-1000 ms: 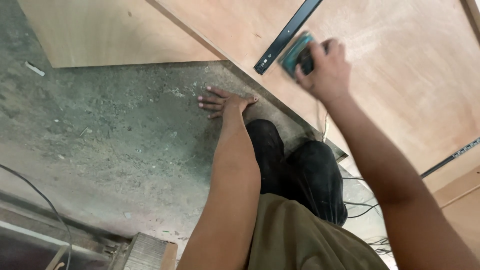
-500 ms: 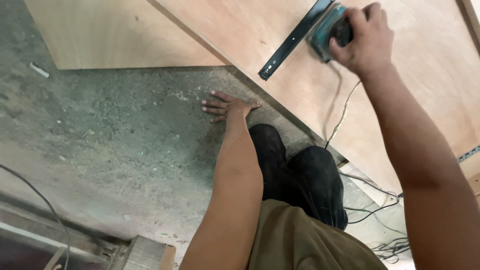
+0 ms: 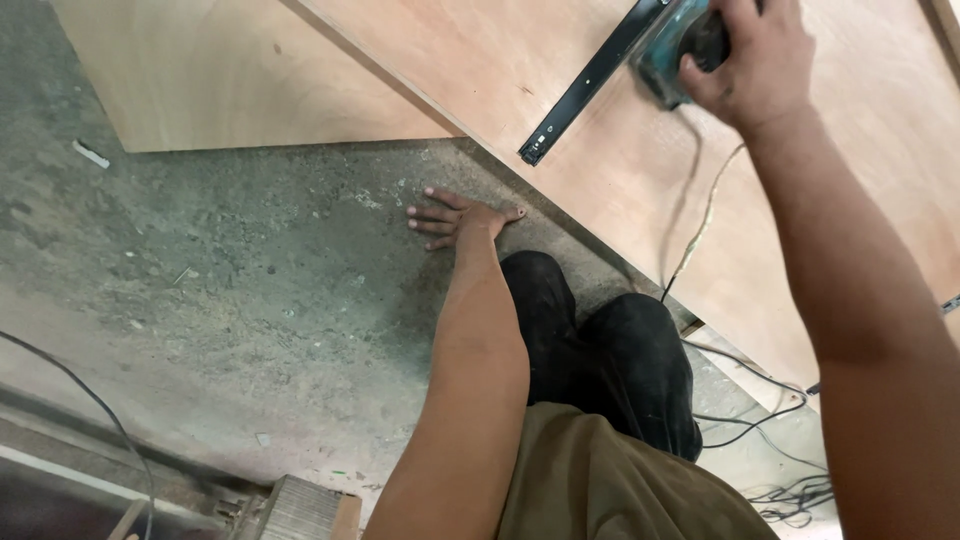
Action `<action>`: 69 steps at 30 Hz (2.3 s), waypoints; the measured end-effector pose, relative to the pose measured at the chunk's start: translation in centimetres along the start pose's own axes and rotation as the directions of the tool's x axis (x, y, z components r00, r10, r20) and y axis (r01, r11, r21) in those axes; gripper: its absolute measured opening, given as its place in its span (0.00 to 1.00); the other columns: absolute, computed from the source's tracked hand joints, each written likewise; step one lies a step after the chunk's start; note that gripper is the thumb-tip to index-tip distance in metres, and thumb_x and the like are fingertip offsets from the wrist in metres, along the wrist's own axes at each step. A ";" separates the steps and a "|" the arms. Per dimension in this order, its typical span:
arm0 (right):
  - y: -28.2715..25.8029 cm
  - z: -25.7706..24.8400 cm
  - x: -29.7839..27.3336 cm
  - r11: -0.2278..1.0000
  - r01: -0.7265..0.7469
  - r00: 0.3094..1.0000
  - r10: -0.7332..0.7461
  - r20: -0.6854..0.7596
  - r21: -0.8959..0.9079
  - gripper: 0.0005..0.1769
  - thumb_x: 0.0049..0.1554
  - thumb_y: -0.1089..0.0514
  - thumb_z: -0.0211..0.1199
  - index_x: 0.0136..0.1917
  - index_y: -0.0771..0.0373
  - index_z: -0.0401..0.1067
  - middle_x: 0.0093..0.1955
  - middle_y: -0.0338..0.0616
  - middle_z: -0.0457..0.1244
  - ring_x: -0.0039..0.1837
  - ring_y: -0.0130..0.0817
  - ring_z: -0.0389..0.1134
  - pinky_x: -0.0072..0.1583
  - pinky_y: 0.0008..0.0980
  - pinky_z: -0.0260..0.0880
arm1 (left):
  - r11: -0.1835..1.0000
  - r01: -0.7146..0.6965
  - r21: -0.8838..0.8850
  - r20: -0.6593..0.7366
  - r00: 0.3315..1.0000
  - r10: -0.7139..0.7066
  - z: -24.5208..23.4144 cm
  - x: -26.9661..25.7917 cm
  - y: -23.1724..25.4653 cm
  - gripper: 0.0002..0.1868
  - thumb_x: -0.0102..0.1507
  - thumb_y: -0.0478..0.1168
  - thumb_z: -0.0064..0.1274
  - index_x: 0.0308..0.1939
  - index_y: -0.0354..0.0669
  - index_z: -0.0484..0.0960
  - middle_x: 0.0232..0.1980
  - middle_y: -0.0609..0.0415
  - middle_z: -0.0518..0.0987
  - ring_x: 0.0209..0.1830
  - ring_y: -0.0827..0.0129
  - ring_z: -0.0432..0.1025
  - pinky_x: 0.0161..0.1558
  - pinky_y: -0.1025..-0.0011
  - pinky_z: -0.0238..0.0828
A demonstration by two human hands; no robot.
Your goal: Sanding a plywood board using an electric orbital sander
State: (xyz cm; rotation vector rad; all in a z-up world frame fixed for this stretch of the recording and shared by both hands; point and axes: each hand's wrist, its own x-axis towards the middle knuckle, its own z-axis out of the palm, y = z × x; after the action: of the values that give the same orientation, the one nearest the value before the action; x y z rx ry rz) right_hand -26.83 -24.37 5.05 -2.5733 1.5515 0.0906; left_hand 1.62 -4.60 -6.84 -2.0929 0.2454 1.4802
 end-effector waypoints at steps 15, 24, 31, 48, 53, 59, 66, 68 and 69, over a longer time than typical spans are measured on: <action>-15.1 -0.1 -6.6 0.965 -0.261 0.876 0.221 0.429 0.036 0.30 0.56 0.40 0.67 0.68 0.50 0.66 0.61 0.53 0.58 0.59 0.46 0.60 0.44 0.44 0.76 | 1.000 -0.005 -0.013 -0.030 1.000 0.005 -0.1 -0.7 -0.6 0.91 0.47 0.70 0.73 0.71 0.40 0.03 0.73 0.26 0.03 0.76 0.32 0.03 0.73 0.28 0.16; -16.1 3.3 -10.0 0.998 -0.028 0.998 0.031 -0.054 0.057 0.28 0.50 0.35 0.67 0.57 0.51 0.69 0.51 0.49 0.57 0.50 0.52 0.65 0.39 0.46 0.75 | 0.998 -0.065 0.017 -0.039 0.997 0.065 0.6 0.4 -0.8 0.94 0.42 0.76 0.71 0.74 0.43 0.05 0.74 0.26 0.06 0.74 0.24 0.03 0.68 0.22 0.15; -11.0 1.8 -6.6 0.992 -0.090 0.996 0.091 -0.005 0.092 0.31 0.49 0.43 0.75 0.62 0.54 0.69 0.55 0.49 0.56 0.54 0.52 0.64 0.45 0.49 0.76 | 0.995 -0.102 -0.014 0.014 0.995 0.102 -0.1 -0.1 -1.3 0.91 0.46 0.74 0.70 0.73 0.39 0.04 0.72 0.25 0.03 0.72 0.22 0.02 0.68 0.22 0.12; -16.2 -0.4 -6.4 0.971 -0.234 0.884 0.190 0.427 0.055 0.28 0.59 0.41 0.65 0.67 0.53 0.65 0.59 0.57 0.57 0.58 0.48 0.60 0.49 0.44 0.75 | 1.000 0.002 -0.001 0.000 1.000 -0.002 -0.4 -1.1 -0.7 0.91 0.48 0.72 0.72 0.71 0.40 0.02 0.72 0.26 0.01 0.75 0.31 0.01 0.73 0.28 0.15; -17.7 2.3 -9.3 0.993 -0.102 0.994 0.098 0.056 0.058 0.30 0.48 0.43 0.71 0.59 0.54 0.68 0.53 0.51 0.56 0.54 0.56 0.64 0.43 0.50 0.74 | 0.997 -0.076 -0.016 0.005 0.997 0.076 0.1 -0.1 -1.0 0.93 0.43 0.75 0.72 0.73 0.42 0.04 0.74 0.25 0.06 0.72 0.23 0.02 0.67 0.21 0.12; -20.9 3.9 -11.5 0.995 -0.086 0.995 0.088 -0.041 0.051 0.30 0.44 0.41 0.70 0.56 0.51 0.67 0.52 0.49 0.56 0.52 0.53 0.64 0.40 0.45 0.73 | 0.995 -0.103 -0.018 0.009 0.995 0.103 -1.0 -1.7 -1.4 0.92 0.44 0.75 0.72 0.73 0.43 0.05 0.76 0.25 0.10 0.74 0.23 0.05 0.67 0.20 0.14; -14.9 2.8 -10.9 0.991 -0.106 0.992 0.111 -0.054 0.087 0.29 0.47 0.40 0.72 0.58 0.52 0.70 0.52 0.49 0.57 0.53 0.53 0.64 0.41 0.46 0.75 | 0.995 -0.097 -0.028 -0.023 0.995 0.096 -0.8 -1.8 -1.1 0.91 0.46 0.74 0.72 0.74 0.43 0.06 0.77 0.26 0.10 0.76 0.25 0.07 0.69 0.23 0.18; -13.5 2.7 -13.4 0.984 -0.133 0.991 0.136 -0.018 0.120 0.30 0.49 0.39 0.72 0.60 0.51 0.71 0.53 0.49 0.57 0.55 0.53 0.65 0.44 0.48 0.75 | 0.996 -0.088 -0.013 -0.053 0.995 0.088 -0.5 -1.9 -1.2 0.91 0.46 0.75 0.72 0.75 0.43 0.07 0.78 0.27 0.12 0.78 0.27 0.10 0.71 0.24 0.21; -12.4 2.8 -15.2 0.984 -0.136 0.990 0.139 -0.020 0.118 0.30 0.49 0.39 0.72 0.60 0.51 0.71 0.53 0.49 0.57 0.55 0.53 0.65 0.44 0.48 0.75 | 0.996 -0.093 -0.011 -0.053 0.994 0.092 -0.4 -1.7 -1.0 0.91 0.46 0.75 0.72 0.75 0.43 0.07 0.78 0.27 0.12 0.78 0.27 0.10 0.71 0.24 0.21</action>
State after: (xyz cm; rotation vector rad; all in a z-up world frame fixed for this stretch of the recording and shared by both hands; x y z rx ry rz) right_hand -22.89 -4.95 5.22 -2.3878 1.6906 -0.0218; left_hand 1.75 -4.31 -4.89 -2.1595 0.3579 1.4844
